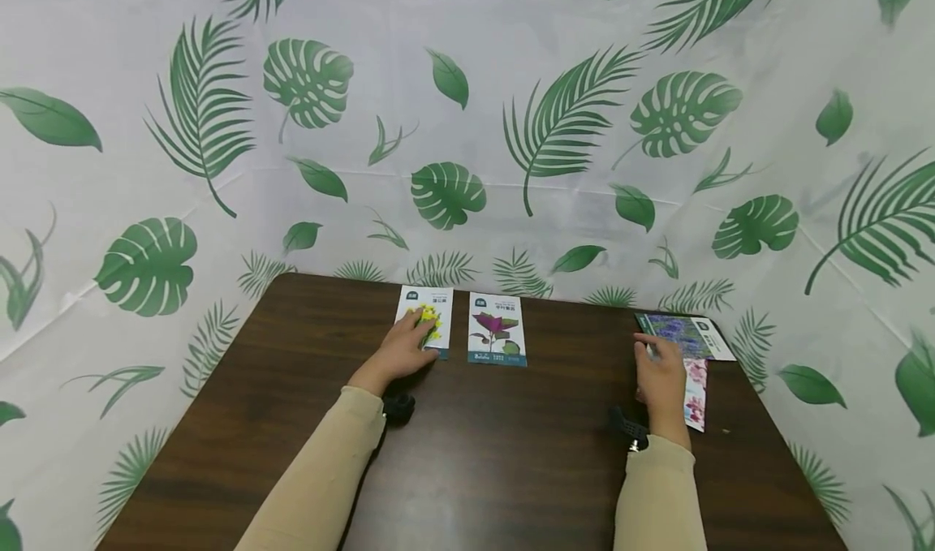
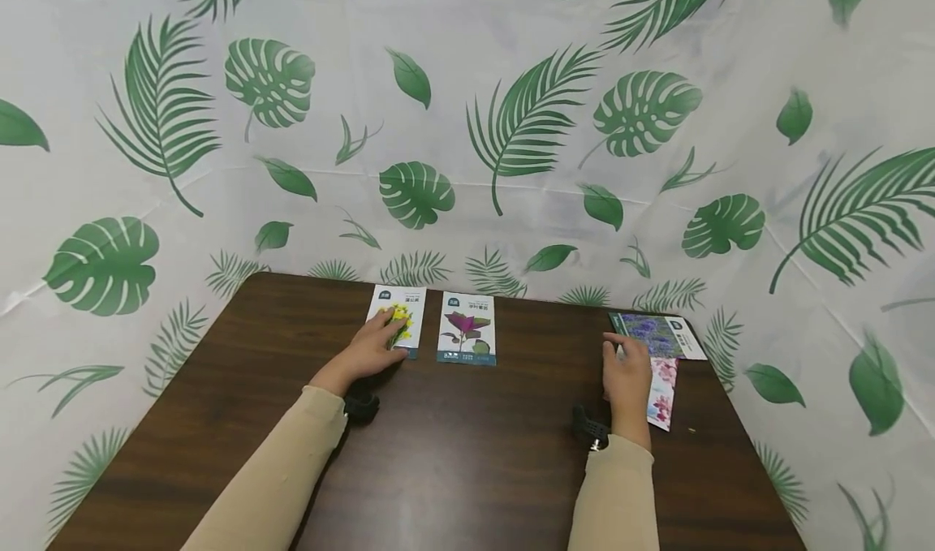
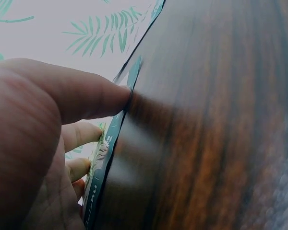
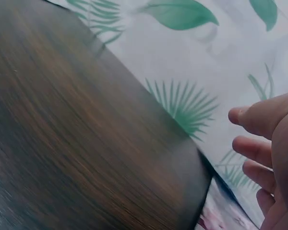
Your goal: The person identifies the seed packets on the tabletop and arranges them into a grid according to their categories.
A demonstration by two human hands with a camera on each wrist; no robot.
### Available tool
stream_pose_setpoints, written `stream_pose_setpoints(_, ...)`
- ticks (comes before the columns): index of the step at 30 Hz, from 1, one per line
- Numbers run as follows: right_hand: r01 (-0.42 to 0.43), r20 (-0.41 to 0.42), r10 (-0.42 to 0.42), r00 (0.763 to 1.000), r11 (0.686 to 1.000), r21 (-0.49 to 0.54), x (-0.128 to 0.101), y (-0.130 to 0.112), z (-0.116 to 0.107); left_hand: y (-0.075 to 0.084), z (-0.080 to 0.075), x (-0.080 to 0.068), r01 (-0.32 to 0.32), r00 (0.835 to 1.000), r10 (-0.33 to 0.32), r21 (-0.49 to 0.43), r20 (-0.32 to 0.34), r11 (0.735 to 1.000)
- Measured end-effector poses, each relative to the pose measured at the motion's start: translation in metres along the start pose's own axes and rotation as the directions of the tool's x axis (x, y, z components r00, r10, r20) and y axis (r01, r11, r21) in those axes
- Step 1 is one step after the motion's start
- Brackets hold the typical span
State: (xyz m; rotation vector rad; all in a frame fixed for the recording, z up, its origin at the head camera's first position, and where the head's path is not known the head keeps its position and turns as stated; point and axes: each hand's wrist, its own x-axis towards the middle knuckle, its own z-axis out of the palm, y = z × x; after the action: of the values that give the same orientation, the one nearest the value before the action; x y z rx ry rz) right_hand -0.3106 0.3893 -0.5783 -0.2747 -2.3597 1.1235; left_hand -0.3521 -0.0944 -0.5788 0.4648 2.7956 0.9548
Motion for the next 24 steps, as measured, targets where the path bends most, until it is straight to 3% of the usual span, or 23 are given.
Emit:
stream_pose_setpoints(4, 0.048, -0.051, -0.048, 0.998, 0.999, -0.002, -0.0004, 0.0007, -0.0041, -0.0006, 0.0007, -0.0004, 0.001, 1.0, -0.001, 0.004, -0.011, 1.0)
stream_pose_setpoints(16, 0.011, -0.096, -0.018, 0.995, 0.998, -0.067, -0.0014, 0.0061, -0.0068, -0.0007, 0.0005, -0.0019, -0.005, 1.0, 0.005, 0.005, -0.015, 1.0)
stream_pose_setpoints(24, -0.006, -0.175, -0.006, 0.985, 0.998, -0.065, -0.0018, 0.0065, -0.0059, -0.0003, 0.0001, -0.0015, -0.001, 1.0, 0.001, 0.003, -0.008, 1.0)
